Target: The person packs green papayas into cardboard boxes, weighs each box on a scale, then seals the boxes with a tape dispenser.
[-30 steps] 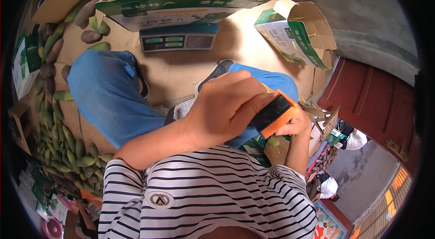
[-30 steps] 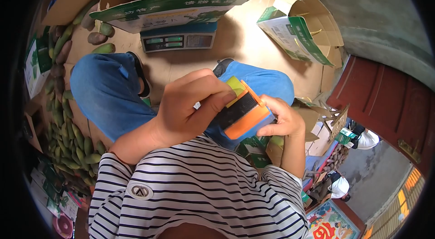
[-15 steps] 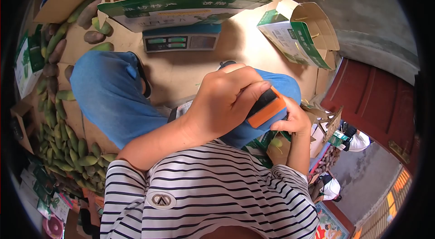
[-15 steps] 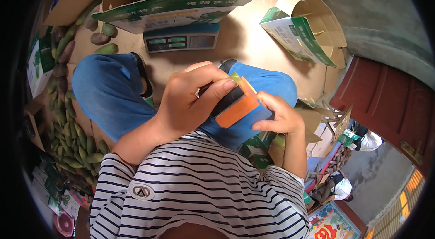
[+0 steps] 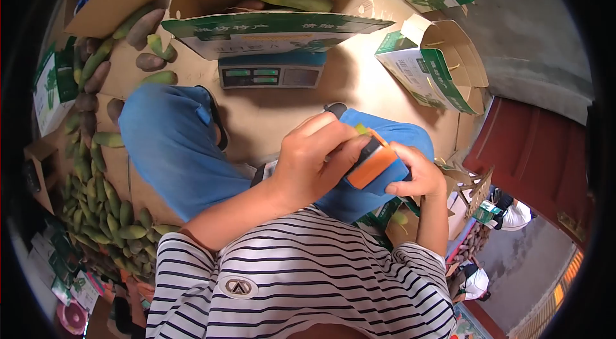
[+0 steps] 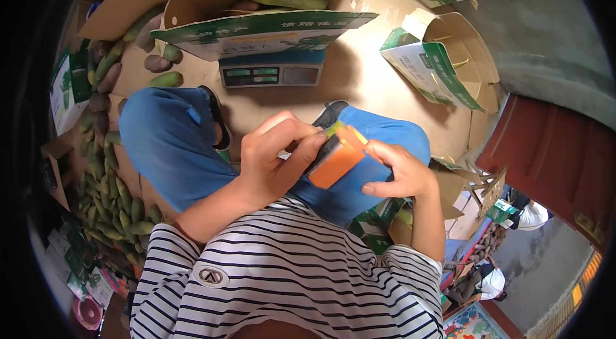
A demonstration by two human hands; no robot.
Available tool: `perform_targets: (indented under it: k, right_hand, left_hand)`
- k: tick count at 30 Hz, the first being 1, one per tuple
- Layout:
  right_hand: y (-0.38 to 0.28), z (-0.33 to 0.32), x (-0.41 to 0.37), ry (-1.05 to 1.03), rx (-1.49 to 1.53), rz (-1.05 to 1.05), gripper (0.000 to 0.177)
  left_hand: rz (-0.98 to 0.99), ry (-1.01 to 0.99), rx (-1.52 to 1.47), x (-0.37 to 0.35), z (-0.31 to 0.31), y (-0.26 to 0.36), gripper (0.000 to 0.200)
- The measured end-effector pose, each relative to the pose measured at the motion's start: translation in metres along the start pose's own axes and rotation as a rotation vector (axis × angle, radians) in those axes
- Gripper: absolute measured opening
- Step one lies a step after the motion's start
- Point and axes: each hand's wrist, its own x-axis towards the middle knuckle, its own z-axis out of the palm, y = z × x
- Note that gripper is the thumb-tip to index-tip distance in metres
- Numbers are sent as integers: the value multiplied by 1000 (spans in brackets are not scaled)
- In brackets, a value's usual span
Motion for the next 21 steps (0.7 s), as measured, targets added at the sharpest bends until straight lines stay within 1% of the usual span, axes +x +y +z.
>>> perform_targets:
  k: [2,5,8,9,11,14,15,18,19,21]
  right_hand:
    - [-5,7,15,-7,48,3,49]
    - [-13,13,35,-41,115,24,52]
    - [-16,15,46,-51,-42,-49,54]
    - [-22,15,50,-55,-79,-2,55]
    - [-34,16,56,-67,-154,93,57]
    - [-31,14,63,-24,-417,44,55]
    - [-35,17,67,34,-425,-3,55]
    - [-45,17,77,52,-554,13,55]
    - [-51,20,81,88,-545,-31,56]
    - [-60,23,89,71,-578,-47,57]
  left_hand:
    - [61,67,97,3,-2,-3,9]
    - [116,115,257,7,-17,-5,7]
    - [46,183,237,2,-29,-4,6]
    - [89,196,265,0,-33,-2,5]
    - [67,217,263,-5,-40,-5,6]
    - [81,211,315,-14,-51,-15,8]
    - [95,204,345,-15,-55,-19,9]
    - [161,181,449,-17,-69,-31,10]
    - [161,217,451,-18,-73,-36,10]
    - [131,263,414,-19,-81,-41,10]
